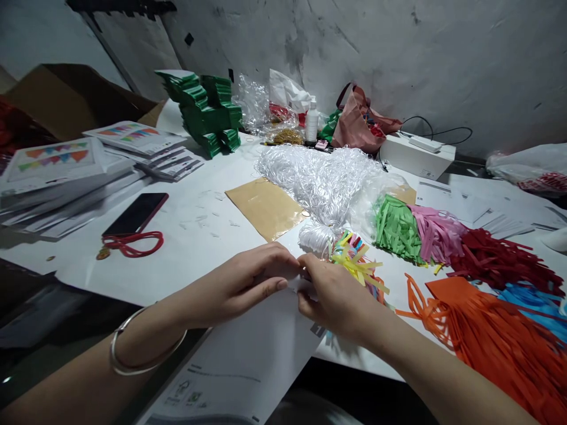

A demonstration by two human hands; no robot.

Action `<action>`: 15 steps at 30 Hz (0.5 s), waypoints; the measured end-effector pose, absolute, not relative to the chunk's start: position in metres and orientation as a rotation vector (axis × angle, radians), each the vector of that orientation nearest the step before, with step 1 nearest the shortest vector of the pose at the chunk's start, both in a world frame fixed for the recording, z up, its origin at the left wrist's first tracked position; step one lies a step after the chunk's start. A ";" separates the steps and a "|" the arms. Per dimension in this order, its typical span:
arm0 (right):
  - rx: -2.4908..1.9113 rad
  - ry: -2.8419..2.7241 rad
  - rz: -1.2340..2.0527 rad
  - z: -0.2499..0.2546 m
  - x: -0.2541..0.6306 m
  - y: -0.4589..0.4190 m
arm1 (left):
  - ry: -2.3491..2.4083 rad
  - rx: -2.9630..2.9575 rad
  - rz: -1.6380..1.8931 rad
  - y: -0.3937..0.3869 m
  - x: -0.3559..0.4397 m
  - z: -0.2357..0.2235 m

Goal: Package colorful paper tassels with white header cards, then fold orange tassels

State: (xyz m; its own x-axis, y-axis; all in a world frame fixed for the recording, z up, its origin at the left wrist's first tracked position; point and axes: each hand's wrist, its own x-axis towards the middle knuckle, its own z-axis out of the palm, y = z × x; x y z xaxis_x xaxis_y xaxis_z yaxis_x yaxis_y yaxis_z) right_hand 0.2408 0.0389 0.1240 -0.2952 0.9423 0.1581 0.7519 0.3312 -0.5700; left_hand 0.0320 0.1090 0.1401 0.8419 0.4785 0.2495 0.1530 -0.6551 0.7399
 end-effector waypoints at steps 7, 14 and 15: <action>-1.488 -2.120 0.641 0.122 0.243 0.038 | 0.439 2.229 0.525 0.109 0.032 0.138; -1.452 -2.099 0.761 0.123 0.244 0.037 | 0.436 2.198 0.513 0.107 0.034 0.138; -1.451 -2.096 0.778 0.123 0.244 0.037 | 0.437 2.199 0.507 0.106 0.034 0.138</action>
State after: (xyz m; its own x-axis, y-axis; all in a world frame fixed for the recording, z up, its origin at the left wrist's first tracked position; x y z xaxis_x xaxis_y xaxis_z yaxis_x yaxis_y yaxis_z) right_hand 0.2437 0.0366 0.1234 -0.3291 0.9424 0.0603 0.6750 0.2794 -0.6829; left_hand 0.0345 0.1063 0.1378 0.8586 0.4677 0.2097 0.1379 -0.6049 0.7843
